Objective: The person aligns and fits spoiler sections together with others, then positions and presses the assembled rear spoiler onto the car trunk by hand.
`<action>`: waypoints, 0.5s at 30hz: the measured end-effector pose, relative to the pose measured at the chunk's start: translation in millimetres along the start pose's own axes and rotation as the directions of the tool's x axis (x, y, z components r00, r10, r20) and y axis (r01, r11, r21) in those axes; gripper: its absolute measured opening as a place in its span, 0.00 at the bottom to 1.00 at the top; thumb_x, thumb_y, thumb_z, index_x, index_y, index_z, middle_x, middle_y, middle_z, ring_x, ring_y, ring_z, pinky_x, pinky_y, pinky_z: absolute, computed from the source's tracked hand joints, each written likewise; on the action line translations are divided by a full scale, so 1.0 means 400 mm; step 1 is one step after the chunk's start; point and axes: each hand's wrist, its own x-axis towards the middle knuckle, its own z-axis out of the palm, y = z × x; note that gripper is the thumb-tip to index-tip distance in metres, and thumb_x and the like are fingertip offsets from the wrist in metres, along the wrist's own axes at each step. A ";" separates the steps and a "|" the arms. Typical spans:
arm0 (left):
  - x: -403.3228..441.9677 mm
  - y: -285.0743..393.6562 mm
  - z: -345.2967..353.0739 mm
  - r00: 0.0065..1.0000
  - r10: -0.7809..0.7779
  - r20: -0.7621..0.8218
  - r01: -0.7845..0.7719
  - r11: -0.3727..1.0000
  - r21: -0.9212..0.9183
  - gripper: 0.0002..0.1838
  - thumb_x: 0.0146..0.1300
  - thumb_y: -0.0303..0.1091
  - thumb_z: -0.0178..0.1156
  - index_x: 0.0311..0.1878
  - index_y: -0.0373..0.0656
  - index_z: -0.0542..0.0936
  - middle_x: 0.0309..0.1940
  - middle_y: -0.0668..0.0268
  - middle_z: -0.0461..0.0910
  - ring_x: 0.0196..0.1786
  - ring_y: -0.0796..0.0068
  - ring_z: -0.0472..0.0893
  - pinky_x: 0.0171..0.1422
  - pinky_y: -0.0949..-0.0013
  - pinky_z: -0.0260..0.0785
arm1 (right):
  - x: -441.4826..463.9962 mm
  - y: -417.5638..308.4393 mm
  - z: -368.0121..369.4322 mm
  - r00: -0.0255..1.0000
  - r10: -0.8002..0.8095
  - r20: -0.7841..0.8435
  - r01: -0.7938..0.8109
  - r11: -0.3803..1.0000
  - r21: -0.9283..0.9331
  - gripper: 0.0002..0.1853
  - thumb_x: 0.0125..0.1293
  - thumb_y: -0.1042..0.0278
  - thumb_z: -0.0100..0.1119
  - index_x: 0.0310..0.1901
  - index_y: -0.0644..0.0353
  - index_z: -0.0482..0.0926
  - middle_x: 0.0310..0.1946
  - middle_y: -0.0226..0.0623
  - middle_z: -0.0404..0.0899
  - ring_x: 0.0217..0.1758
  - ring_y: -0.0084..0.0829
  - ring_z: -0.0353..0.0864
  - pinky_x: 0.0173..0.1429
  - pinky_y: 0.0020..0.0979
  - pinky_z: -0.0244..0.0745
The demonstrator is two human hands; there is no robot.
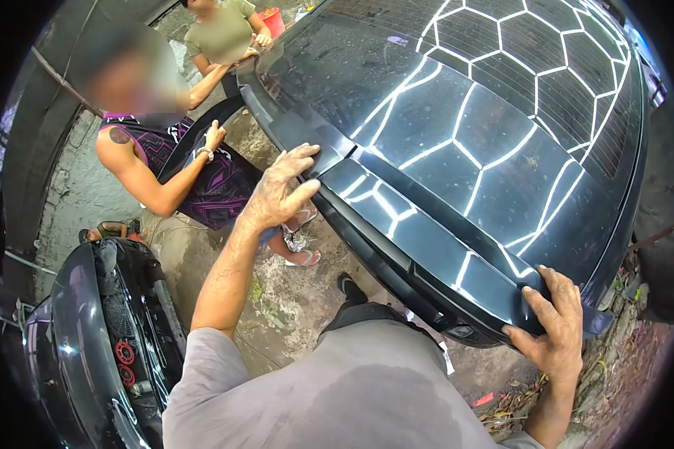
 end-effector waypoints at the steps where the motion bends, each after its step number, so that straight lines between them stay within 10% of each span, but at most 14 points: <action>1: 0.004 -0.011 0.014 0.994 -0.082 -0.066 0.074 0.991 -0.108 0.16 0.66 0.32 0.67 0.53 0.32 0.82 0.63 0.56 0.80 0.65 0.60 0.79 0.70 0.58 0.69 | 0.000 -0.006 0.006 1.000 0.009 -0.004 -0.009 1.000 0.009 0.38 0.36 0.57 0.80 0.53 0.63 0.81 0.62 0.60 0.75 0.61 0.57 0.76 0.61 0.52 0.69; 9: -0.007 -0.085 0.096 0.727 -0.435 -0.531 0.457 0.884 -0.098 0.26 0.57 0.41 0.75 0.53 0.33 0.83 0.60 0.56 0.76 0.51 0.59 0.83 0.57 0.63 0.77 | -0.022 -0.019 0.042 1.000 -0.006 -0.012 0.006 1.000 -0.005 0.38 0.38 0.58 0.81 0.55 0.62 0.81 0.64 0.60 0.74 0.62 0.58 0.75 0.61 0.52 0.69; 12: -0.004 -0.076 0.090 0.579 -0.717 -0.388 0.593 0.697 -0.403 0.31 0.56 0.42 0.76 0.59 0.32 0.80 0.51 0.59 0.79 0.45 0.66 0.83 0.52 0.65 0.77 | -0.025 -0.026 0.048 1.000 -0.008 -0.013 0.008 1.000 0.000 0.38 0.39 0.57 0.81 0.55 0.62 0.81 0.64 0.61 0.74 0.62 0.58 0.75 0.61 0.53 0.69; 15: -0.011 -0.066 0.067 0.559 -0.819 -0.129 0.411 0.409 -0.815 0.42 0.59 0.32 0.73 0.73 0.30 0.62 0.38 0.68 0.77 0.36 0.78 0.77 0.42 0.70 0.72 | -0.028 -0.028 0.056 1.000 -0.017 -0.014 0.017 1.000 0.005 0.37 0.39 0.56 0.81 0.54 0.62 0.81 0.64 0.60 0.73 0.62 0.58 0.75 0.61 0.53 0.69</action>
